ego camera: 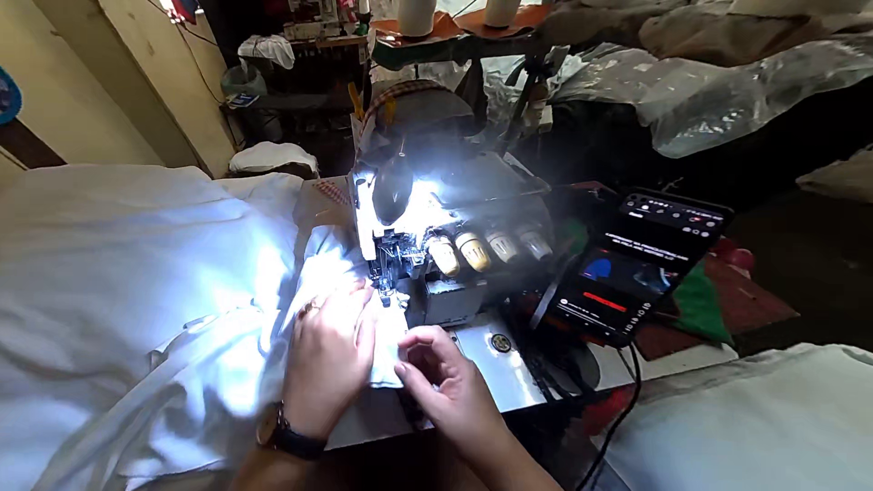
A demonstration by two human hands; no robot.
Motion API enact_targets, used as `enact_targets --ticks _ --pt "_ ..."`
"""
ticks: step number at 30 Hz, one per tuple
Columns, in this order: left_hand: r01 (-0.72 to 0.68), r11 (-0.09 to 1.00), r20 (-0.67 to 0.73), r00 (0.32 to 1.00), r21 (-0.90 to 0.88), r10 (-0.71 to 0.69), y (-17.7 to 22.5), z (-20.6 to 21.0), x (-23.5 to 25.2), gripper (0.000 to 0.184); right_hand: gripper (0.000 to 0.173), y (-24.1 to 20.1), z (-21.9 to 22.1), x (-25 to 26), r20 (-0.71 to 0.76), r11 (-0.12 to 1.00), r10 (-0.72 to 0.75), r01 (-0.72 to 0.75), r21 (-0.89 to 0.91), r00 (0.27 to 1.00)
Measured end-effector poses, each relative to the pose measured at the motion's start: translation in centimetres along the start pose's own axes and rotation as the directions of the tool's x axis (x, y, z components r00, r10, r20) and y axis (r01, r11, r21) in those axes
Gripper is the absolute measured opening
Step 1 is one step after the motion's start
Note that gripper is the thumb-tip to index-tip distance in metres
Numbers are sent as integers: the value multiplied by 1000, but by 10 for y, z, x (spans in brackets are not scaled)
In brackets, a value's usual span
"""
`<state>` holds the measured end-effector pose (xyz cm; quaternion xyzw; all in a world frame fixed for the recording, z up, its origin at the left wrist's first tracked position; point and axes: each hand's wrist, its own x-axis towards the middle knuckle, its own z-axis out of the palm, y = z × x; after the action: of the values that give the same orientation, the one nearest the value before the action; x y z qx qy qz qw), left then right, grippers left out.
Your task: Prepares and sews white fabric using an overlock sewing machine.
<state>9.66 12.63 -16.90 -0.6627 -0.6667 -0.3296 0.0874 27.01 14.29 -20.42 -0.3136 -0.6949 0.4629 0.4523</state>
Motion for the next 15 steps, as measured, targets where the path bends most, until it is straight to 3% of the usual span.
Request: enact_targets --ticks 4,9,12,15 --pt "56 998 131 990 11 -57 -15 0 37 29 24 -3 -2 22 -21 943 -144 130 -307 989" --pt "128 988 253 957 82 -144 -32 4 79 19 26 -8 0 25 -25 940 -130 115 -321 991" --pt "144 990 137 980 -12 -141 -40 10 83 14 25 -12 0 24 -15 952 -100 91 -292 995" --pt "134 962 -139 975 -239 -171 -44 6 60 18 23 -18 -1 25 -25 953 -92 81 -291 995"
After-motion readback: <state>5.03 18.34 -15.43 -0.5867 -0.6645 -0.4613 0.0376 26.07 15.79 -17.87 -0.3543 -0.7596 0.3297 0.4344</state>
